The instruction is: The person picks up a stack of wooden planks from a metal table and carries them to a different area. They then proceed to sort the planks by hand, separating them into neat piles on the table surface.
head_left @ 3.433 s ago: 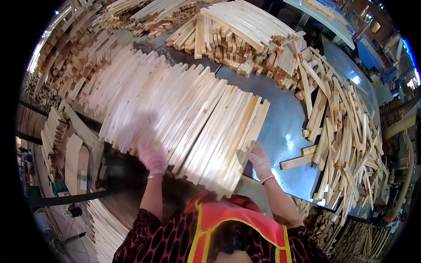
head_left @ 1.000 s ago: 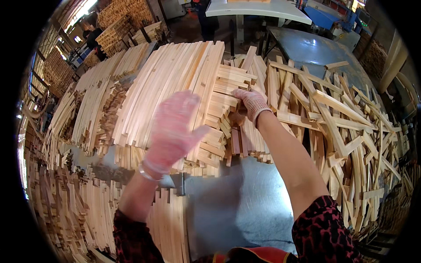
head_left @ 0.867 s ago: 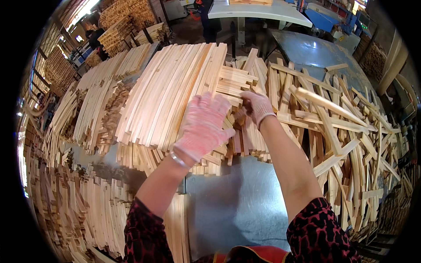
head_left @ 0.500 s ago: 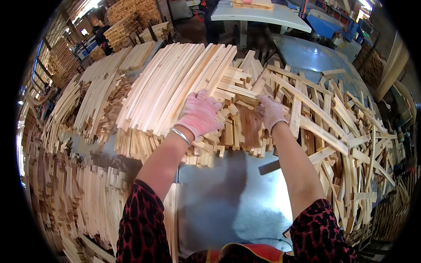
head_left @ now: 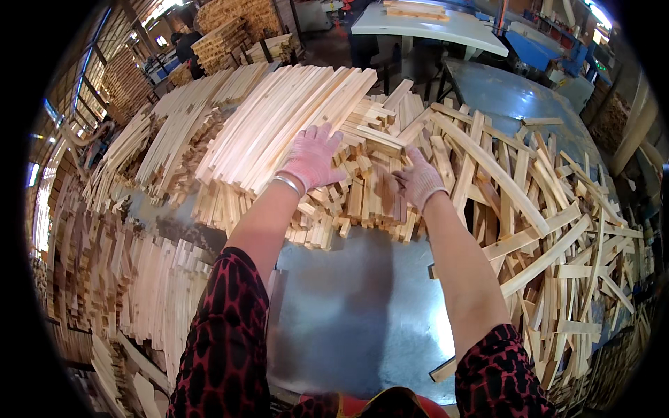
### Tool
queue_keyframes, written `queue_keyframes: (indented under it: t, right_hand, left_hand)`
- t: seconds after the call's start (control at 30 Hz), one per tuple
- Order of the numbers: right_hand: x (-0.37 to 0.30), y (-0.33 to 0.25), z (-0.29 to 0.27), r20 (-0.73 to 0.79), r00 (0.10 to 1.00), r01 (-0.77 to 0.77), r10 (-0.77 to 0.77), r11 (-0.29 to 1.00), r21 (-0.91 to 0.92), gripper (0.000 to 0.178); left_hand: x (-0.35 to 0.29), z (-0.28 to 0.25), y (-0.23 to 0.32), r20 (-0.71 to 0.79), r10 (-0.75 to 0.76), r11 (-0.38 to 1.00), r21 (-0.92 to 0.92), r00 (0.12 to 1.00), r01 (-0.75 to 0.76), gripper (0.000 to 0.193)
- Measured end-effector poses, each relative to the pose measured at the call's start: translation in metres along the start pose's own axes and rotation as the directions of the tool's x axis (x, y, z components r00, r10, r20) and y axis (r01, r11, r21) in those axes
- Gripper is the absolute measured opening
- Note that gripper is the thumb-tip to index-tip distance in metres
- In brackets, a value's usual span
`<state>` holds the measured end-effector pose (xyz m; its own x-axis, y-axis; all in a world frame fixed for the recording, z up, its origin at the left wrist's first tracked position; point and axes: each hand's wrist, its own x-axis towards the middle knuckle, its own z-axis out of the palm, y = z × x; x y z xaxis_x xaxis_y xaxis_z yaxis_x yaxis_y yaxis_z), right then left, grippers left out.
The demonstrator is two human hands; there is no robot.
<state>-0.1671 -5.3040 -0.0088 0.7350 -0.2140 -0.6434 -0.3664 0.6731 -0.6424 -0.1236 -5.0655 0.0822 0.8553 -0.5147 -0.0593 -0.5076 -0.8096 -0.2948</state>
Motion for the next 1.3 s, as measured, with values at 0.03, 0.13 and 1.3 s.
queue_keyframes:
  t: [0.03,0.13,1.3]
  right_hand:
    - [0.006,0.006,0.003,0.013,0.999,0.052,-0.052,0.999,-0.001,0.058]
    - [0.031,0.005,0.020,0.032,0.982,0.178,-0.185,0.970,0.167,0.055]
    - [-0.295,-0.100,-0.390,0.084,0.883,0.145,-0.461,0.098,-0.985,0.039]
  left_hand:
    - [0.003,-0.006,0.006,-0.002,-0.003,1.000,-0.005,1.000,0.003,0.097]
    - [0.010,-0.019,0.020,0.036,0.013,1.000,0.016,0.999,-0.014,0.093]
    - [-0.221,-0.014,0.112,-0.331,0.165,0.928,-0.268,0.929,-0.260,0.073]
